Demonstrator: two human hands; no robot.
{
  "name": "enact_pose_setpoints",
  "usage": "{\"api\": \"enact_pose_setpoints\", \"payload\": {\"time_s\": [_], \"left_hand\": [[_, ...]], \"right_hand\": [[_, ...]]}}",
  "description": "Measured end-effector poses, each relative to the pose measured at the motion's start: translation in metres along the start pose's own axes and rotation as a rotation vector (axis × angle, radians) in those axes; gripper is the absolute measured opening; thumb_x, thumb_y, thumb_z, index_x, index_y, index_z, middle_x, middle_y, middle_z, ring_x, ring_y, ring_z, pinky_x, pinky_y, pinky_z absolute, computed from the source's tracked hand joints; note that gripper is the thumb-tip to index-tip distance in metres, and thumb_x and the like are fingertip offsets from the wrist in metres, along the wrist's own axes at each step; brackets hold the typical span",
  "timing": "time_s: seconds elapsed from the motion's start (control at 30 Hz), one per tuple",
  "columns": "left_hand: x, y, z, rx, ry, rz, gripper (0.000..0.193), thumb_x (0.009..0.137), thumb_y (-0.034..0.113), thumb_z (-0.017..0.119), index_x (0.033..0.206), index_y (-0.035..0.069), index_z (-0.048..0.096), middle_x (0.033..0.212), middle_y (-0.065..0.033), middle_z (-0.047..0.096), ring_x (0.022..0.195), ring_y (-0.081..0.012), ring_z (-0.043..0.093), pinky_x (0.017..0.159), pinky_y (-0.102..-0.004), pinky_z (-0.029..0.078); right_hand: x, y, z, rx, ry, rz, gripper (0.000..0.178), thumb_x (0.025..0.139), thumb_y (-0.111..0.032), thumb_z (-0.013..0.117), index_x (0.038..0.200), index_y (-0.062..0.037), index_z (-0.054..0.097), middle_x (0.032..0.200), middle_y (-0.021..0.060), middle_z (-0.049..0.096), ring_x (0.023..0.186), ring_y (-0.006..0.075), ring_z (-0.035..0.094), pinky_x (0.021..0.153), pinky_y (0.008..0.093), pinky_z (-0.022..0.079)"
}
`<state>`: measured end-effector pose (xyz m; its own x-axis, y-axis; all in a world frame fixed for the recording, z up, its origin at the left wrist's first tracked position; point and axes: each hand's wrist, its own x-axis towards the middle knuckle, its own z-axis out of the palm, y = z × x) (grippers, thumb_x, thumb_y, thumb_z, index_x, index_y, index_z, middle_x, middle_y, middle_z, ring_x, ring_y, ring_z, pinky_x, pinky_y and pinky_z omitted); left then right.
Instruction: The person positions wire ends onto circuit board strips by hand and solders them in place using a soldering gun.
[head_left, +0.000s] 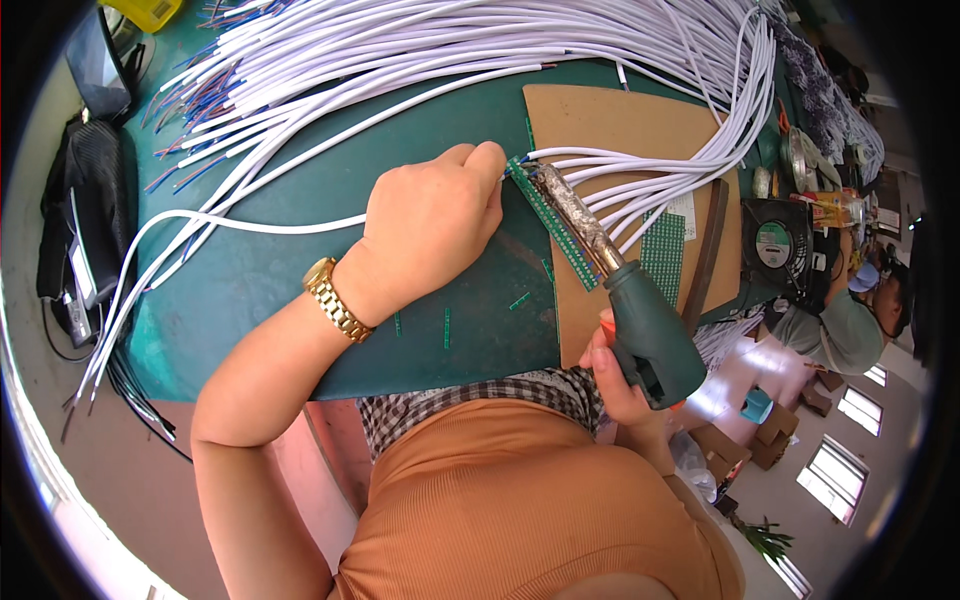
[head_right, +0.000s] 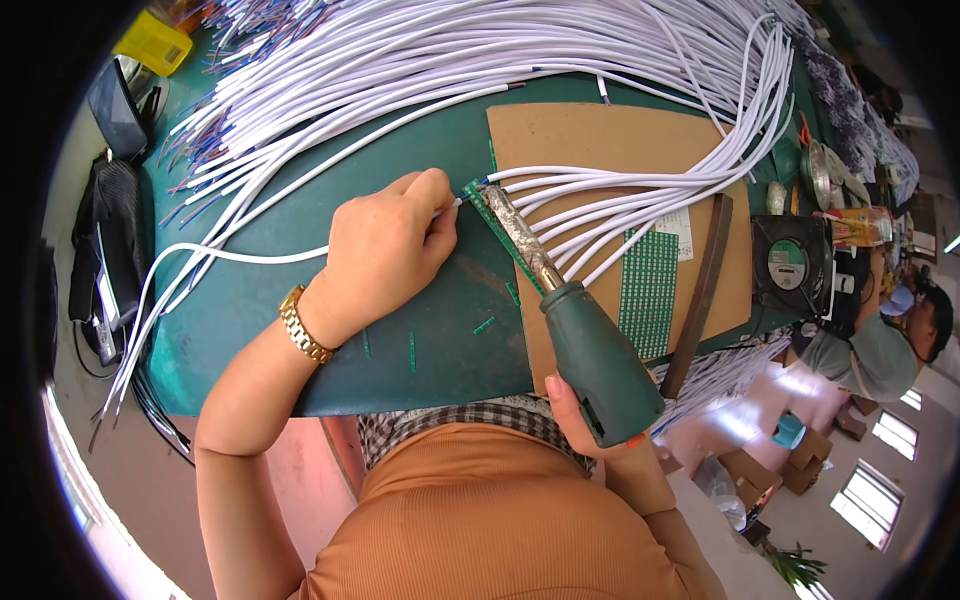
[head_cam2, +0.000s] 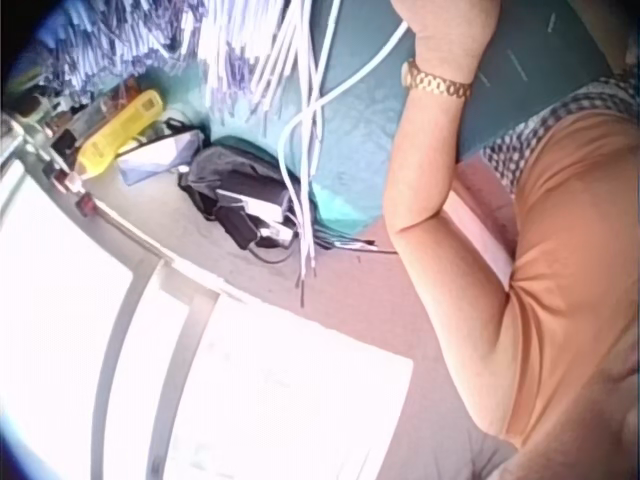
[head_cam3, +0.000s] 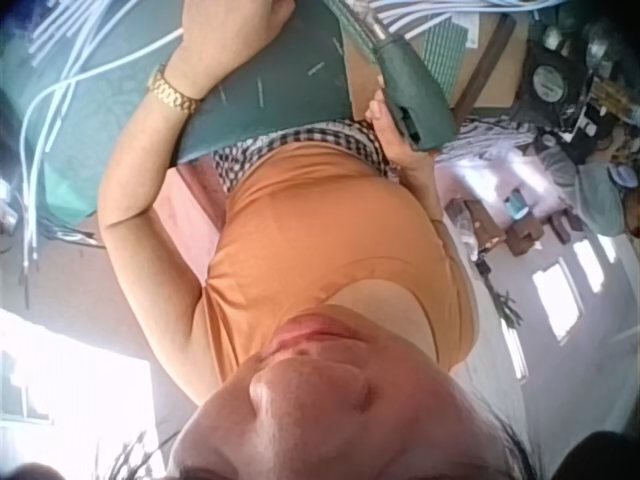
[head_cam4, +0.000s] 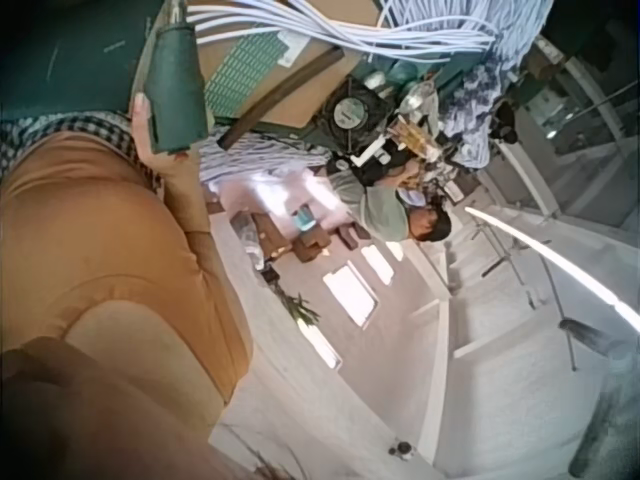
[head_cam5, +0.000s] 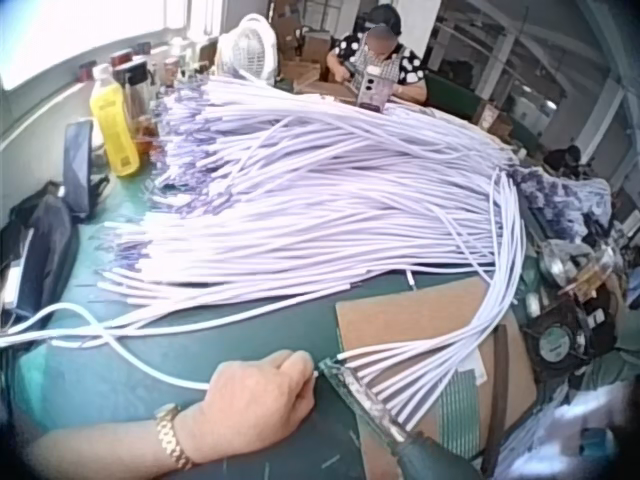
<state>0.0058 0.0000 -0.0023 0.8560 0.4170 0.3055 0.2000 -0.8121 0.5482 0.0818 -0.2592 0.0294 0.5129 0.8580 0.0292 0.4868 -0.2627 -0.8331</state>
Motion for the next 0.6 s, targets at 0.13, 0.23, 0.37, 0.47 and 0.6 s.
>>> {"api": "enact_pose_setpoints", "payload": {"time_s": [0.13,0.23,0.37,0.47,0.6], "left_hand": [[0.000,0.000,0.001,0.035,-0.003,0.019,0.011,0.078,0.007,0.061,0.078,0.007,0.050,0.069,-0.0090,0.057,0.053,-0.0311,0.055,0.046,-0.0384,0.043],[0.002,0.004,0.000,0.047,0.010,0.045,0.011,0.079,0.008,0.061,0.078,0.007,0.050,0.069,-0.0089,0.057,0.051,-0.0320,0.054,0.045,-0.0389,0.042],[-0.004,0.005,-0.002,0.078,0.012,0.090,0.012,0.078,0.006,0.064,0.080,0.005,0.053,0.075,-0.0096,0.056,0.061,-0.0295,0.055,0.052,-0.0373,0.044],[0.009,0.013,-0.010,0.063,0.000,0.195,0.011,0.077,0.003,0.067,0.082,0.001,0.056,0.082,-0.0117,0.054,0.076,-0.0294,0.053,0.065,-0.0375,0.046],[0.055,0.003,-0.006,0.132,0.028,0.139,0.010,0.082,0.007,0.064,0.087,0.001,0.058,0.089,-0.0136,0.055,0.082,-0.0325,0.054,0.073,-0.0403,0.045]], "right_hand": [[0.001,-0.002,-0.002,0.091,-0.002,0.052,0.038,0.084,0.002,0.057,0.121,0.0025,0.050,0.082,0.0080,0.058,0.067,0.0127,0.057,0.061,0.0264,0.048],[-0.001,0.001,-0.003,0.105,0.037,0.066,0.037,0.084,0.002,0.058,0.120,0.0024,0.051,0.083,0.0081,0.058,0.068,0.0127,0.057,0.062,0.0264,0.048],[0.001,0.007,-0.005,0.152,0.090,-0.017,0.036,0.084,0.001,0.058,0.120,0.0025,0.051,0.082,0.0079,0.058,0.068,0.0122,0.057,0.062,0.0261,0.048],[0.002,0.011,-0.009,0.190,0.168,0.025,0.036,0.084,0.001,0.059,0.119,0.0025,0.052,0.082,0.0078,0.058,0.068,0.0120,0.057,0.062,0.0263,0.049],[-0.003,0.009,-0.014,0.278,0.251,-0.002,0.034,0.086,-0.002,0.059,0.119,0.0018,0.052,0.078,0.0064,0.058,0.063,0.0115,0.057,0.053,0.0231,0.045]]}}
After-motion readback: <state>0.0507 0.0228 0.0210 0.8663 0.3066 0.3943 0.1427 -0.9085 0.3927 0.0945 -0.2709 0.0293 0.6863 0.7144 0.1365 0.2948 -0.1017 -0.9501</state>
